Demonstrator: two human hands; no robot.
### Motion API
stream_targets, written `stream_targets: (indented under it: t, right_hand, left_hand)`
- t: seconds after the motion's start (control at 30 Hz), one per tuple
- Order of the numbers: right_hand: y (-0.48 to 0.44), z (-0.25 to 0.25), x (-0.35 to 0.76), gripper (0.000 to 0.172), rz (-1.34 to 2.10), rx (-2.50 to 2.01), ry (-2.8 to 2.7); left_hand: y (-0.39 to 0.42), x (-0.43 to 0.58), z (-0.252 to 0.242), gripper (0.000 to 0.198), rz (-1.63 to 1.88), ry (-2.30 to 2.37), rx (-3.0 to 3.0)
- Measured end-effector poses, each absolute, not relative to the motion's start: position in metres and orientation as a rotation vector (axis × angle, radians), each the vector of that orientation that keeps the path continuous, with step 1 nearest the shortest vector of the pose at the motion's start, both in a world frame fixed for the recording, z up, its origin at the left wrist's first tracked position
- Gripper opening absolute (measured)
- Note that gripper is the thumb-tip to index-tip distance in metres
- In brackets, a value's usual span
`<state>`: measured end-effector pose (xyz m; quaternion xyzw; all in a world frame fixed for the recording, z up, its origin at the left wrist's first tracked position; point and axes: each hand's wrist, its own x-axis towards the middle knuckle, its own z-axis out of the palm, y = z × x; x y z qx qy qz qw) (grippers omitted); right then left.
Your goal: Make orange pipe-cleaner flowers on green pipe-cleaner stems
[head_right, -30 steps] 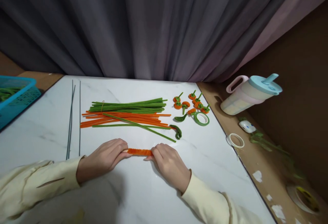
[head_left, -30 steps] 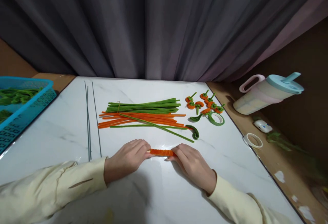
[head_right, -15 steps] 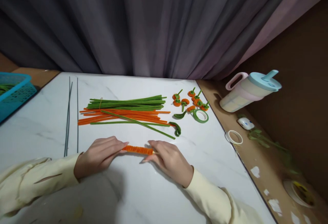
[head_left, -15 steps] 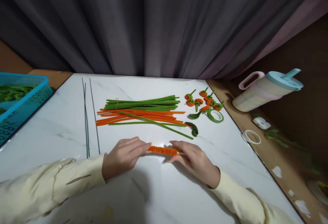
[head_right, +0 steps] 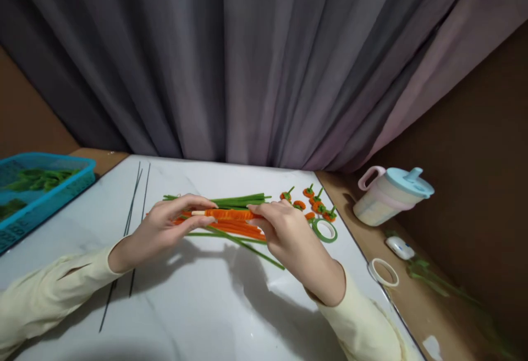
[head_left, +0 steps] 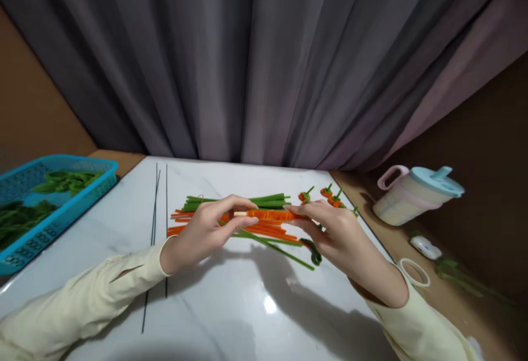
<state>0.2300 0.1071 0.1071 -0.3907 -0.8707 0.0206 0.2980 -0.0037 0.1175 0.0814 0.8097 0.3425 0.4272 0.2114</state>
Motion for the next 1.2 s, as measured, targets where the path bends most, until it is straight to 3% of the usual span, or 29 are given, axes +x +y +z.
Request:
stream_targets:
  t: [0.1,0.23,0.57,0.77,0.9,1.07,1.2]
  right_hand:
    - [0.109,0.126,0.226,0.018,-0.057,-0.963,-2.286]
    - [0.102,0.13,0.222,0.014,0.043,-1.017,-2.308]
    - [0.098,0.115,0.213,0.025,0.061,-0.939,-2.36]
    - [0.106,0.124,0.218,0.008,0.527,-1.074,-2.473]
    - [0.11,0.129,0.218,0.028,0.84,-1.034,-2.476]
    - [0.105,0.124,0.21,0.02,0.534,-1.041,-2.357]
    - [0.099,0.114,0.203,0.021,0.28,-1.01,-2.367]
  left_hand:
    - [0.122,-0.003,0.101,0.009,1.289,0.927,2.165]
    - [0.121,-0.008,0.106,0.01,1.464,0.704,2.346]
    - [0.114,-0.011,0.098,0.017,1.24,0.705,2.7]
    - [0.112,-0.01,0.102,0.021,1.171,0.641,2.973]
    - [0.111,-0.012,0.102,0.025,1.254,0.562,3.107]
    - [0.114,-0.019,0.099,0.04,1.124,0.706,3.087]
    - [0.11,-0.019,0.1,0.04,1.08,0.71,3.15]
